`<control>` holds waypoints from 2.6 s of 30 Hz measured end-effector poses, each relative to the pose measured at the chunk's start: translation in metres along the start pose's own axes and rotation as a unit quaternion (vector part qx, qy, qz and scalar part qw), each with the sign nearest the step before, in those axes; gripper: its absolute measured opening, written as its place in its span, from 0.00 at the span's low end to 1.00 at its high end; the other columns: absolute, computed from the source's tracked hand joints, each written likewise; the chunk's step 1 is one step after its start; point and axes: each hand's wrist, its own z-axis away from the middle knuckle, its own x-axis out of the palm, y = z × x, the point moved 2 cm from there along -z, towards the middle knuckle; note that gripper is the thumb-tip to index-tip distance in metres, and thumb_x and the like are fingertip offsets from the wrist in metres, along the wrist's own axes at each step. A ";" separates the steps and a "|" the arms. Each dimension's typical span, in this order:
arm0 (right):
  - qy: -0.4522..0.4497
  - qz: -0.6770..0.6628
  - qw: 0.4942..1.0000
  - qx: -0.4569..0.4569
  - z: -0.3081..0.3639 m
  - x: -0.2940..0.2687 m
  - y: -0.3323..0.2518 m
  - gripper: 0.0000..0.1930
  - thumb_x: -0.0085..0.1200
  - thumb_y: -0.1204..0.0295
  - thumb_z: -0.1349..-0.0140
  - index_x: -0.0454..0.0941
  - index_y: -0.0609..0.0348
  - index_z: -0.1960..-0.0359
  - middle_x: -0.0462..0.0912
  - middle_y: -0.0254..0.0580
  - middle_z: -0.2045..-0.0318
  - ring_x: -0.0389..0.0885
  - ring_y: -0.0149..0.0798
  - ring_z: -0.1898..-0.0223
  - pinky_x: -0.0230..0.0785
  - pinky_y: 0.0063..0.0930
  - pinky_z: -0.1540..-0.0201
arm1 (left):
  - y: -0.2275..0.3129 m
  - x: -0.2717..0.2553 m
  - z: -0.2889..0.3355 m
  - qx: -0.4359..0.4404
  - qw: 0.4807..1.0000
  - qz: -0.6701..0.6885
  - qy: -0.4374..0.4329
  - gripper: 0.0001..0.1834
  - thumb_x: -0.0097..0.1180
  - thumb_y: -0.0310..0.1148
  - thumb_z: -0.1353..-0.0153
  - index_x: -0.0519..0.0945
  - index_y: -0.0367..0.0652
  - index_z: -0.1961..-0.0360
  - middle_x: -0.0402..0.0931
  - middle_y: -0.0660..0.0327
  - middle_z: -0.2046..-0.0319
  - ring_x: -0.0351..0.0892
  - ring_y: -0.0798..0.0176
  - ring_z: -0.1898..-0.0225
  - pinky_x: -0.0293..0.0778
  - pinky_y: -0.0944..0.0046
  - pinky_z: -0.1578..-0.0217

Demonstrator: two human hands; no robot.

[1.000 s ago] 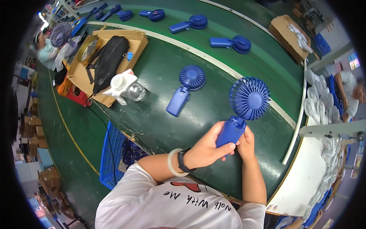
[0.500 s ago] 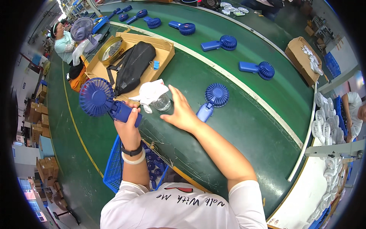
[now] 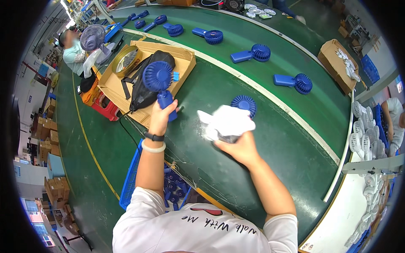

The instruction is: The person assembles blue portable fans on a green workbench. They pick up fan components, attach the fan head to the handle, and wipe the units with a white cloth. The person also tests the fans by pressing buttons to activate the blades and places the finished units into a blue basket.

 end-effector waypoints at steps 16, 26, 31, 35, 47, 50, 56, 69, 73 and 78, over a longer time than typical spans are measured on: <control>0.050 -0.093 0.991 0.086 0.112 -0.080 0.017 0.41 0.71 0.73 0.65 0.64 0.61 0.45 0.72 0.38 0.51 0.70 0.35 0.48 0.61 0.33 0.44 | 0.026 0.010 0.013 0.218 0.847 -0.484 -0.030 0.09 0.58 0.26 0.58 0.79 0.37 0.72 0.77 0.47 0.70 0.76 0.44 0.64 0.73 0.53 0.60; -0.017 0.028 0.999 -0.005 0.067 -0.052 -0.046 0.34 0.68 0.68 0.58 0.67 0.62 0.47 0.71 0.43 0.51 0.69 0.41 0.47 0.60 0.37 0.42 | 0.062 0.087 0.107 -0.070 0.939 0.230 -0.245 0.38 0.43 0.61 0.41 0.62 0.38 0.43 0.73 0.57 0.63 0.75 0.64 0.67 0.74 0.65 0.67; 0.031 0.450 0.884 -0.124 0.063 -0.042 -0.070 0.28 0.62 0.72 0.59 0.72 0.56 0.51 0.72 0.46 0.53 0.70 0.48 0.52 0.61 0.44 0.48 | 0.063 0.115 0.118 0.022 0.942 0.223 -0.249 0.34 0.36 0.55 0.33 0.58 0.36 0.39 0.70 0.55 0.55 0.71 0.64 0.58 0.70 0.65 0.58; 0.133 0.639 0.729 -0.204 0.048 -0.021 -0.083 0.17 0.54 0.70 0.53 0.76 0.50 0.57 0.74 0.41 0.57 0.71 0.42 0.55 0.61 0.46 0.52 | 0.057 0.125 0.128 0.207 0.960 0.023 -0.187 0.34 0.37 0.51 0.32 0.53 0.33 0.37 0.67 0.52 0.49 0.69 0.62 0.50 0.66 0.63 0.48; 0.112 0.676 0.707 -0.177 0.064 0.001 -0.064 0.17 0.53 0.68 0.53 0.77 0.48 0.57 0.74 0.39 0.60 0.72 0.42 0.56 0.59 0.45 0.53 | 0.057 0.127 0.111 0.217 0.956 0.027 -0.197 0.35 0.37 0.53 0.33 0.53 0.35 0.37 0.68 0.54 0.54 0.70 0.65 0.59 0.69 0.64 0.57; 0.040 0.593 0.791 -0.146 0.075 -0.008 -0.049 0.18 0.54 0.72 0.53 0.76 0.50 0.57 0.74 0.37 0.61 0.72 0.41 0.56 0.58 0.43 0.53 | 0.062 0.126 0.104 0.086 0.923 0.241 -0.289 0.34 0.38 0.53 0.33 0.53 0.39 0.36 0.68 0.54 0.56 0.70 0.62 0.59 0.71 0.61 0.58; 0.058 0.481 0.867 -0.114 0.062 -0.015 -0.056 0.25 0.57 0.79 0.62 0.76 0.52 0.56 0.73 0.36 0.60 0.71 0.41 0.55 0.57 0.39 0.54 | 0.067 0.108 0.097 0.012 0.887 0.346 -0.306 0.35 0.40 0.53 0.34 0.51 0.42 0.35 0.67 0.54 0.54 0.69 0.60 0.56 0.70 0.59 0.56; 0.011 0.104 0.976 -0.193 -0.029 0.046 -0.007 0.25 0.65 0.70 0.57 0.76 0.54 0.52 0.73 0.47 0.50 0.67 0.50 0.44 0.62 0.38 0.42 | 0.101 0.075 0.125 0.124 0.909 0.315 -0.245 0.39 0.44 0.56 0.37 0.47 0.47 0.33 0.65 0.55 0.54 0.65 0.59 0.56 0.66 0.57 0.56; 0.038 0.165 0.967 -0.191 -0.057 0.058 0.025 0.33 0.67 0.68 0.58 0.70 0.56 0.46 0.66 0.50 0.45 0.67 0.51 0.44 0.61 0.39 0.41 | 0.102 0.082 0.140 0.128 0.916 0.294 -0.240 0.40 0.47 0.55 0.38 0.47 0.47 0.33 0.64 0.54 0.53 0.65 0.59 0.55 0.65 0.56 0.56; 0.074 0.246 0.955 -0.149 -0.039 0.053 0.023 0.37 0.63 0.61 0.50 0.62 0.71 0.43 0.62 0.59 0.43 0.59 0.58 0.39 0.55 0.42 0.37 | 0.099 0.077 0.141 0.132 0.931 0.259 -0.221 0.40 0.48 0.55 0.38 0.48 0.46 0.33 0.64 0.53 0.53 0.65 0.59 0.54 0.65 0.56 0.55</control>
